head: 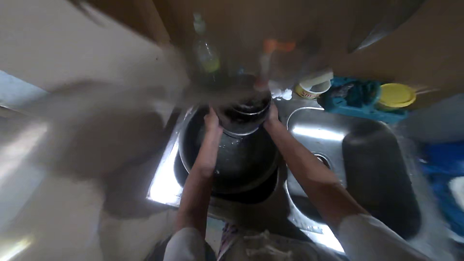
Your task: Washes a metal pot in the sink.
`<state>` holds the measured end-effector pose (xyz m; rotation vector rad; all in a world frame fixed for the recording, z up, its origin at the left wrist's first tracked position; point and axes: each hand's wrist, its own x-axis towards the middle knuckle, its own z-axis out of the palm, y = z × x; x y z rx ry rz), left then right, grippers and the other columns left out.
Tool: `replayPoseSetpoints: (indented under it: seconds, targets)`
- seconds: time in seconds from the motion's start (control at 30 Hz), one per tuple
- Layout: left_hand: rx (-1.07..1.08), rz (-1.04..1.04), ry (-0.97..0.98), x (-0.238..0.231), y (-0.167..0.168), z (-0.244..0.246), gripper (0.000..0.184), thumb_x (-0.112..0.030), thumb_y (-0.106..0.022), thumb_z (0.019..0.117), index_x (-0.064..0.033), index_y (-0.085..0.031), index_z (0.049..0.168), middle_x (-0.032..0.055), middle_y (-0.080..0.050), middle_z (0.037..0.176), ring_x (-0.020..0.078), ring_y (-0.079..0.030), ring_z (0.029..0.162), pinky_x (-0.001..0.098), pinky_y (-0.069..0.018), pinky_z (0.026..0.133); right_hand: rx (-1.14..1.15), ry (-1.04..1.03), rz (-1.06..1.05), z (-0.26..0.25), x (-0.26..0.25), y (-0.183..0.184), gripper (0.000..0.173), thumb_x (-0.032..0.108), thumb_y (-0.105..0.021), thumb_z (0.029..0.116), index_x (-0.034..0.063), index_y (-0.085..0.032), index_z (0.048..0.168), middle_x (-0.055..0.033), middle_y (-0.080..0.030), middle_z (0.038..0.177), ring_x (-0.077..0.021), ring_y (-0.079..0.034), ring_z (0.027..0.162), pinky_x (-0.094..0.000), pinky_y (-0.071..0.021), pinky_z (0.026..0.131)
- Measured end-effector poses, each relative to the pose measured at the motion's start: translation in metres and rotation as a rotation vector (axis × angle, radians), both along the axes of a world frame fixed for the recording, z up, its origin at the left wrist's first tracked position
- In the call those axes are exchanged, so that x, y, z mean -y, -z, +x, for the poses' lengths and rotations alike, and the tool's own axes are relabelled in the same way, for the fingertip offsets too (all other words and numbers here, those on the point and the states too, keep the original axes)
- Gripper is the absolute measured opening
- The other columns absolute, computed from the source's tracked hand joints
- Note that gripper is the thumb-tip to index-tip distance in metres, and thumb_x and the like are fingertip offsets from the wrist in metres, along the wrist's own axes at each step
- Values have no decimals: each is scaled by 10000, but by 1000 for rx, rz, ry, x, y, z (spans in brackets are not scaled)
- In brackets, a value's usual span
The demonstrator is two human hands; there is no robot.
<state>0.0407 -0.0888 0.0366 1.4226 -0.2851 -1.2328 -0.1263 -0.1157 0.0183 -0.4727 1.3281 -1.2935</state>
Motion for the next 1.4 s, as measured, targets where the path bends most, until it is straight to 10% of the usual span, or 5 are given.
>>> replayPoseSetpoints:
  seconds: [0.23, 0.47, 0.63, 1.13, 1.4]
  targets:
    - [-120, 18, -315, -17, -7, -28, 711, -613, -313, 1064, 3, -533, 1344, 211, -602, 1267, 287, -607, 1116, 496, -526, 926, -729, -194, -491, 52, -56, 3, 689, 397, -173, 1101, -4, 8, 1633, -227, -15, 1705, -334, -68, 1586, -485, -98, 1282]
    - [-160, -63, -364, -27, 7, -32, 736, -653, -274, 1050, -27, -535, 1335, 193, -616, 1236, 280, -626, 1090, 497, -541, 897, -329, -199, -319, 32, -7, -26, 549, 280, -168, 1132, -50, -472, 1449, -229, -517, 1455, -266, -491, 1363, -421, -384, 1148]
    - [-213, -59, -326, -24, 7, -32, 761, -663, -233, 1048, -49, -486, 1419, 195, -566, 1354, 295, -578, 1194, 507, -506, 956, -582, -182, -546, 51, -45, -4, 704, 442, -194, 1098, -9, -92, 1629, -233, -121, 1690, -318, -151, 1571, -466, -155, 1269]
    - [-175, -29, -205, -29, 9, -14, 747, -647, -233, 1054, -50, -471, 1435, 201, -559, 1362, 300, -574, 1195, 519, -501, 956, -479, -207, -498, 36, -29, -8, 575, 273, -201, 1119, -91, -282, 1557, -288, -307, 1610, -323, -309, 1511, -423, -233, 1245]
    - [444, -112, 215, -47, -11, 28, 554, -538, -396, 1073, -43, -625, 1172, 85, -613, 953, 137, -585, 807, 356, -526, 724, 63, -441, -74, -7, 22, -37, 458, 386, -208, 1124, 131, -586, 1075, 7, -618, 793, -81, -591, 661, -274, -515, 579]
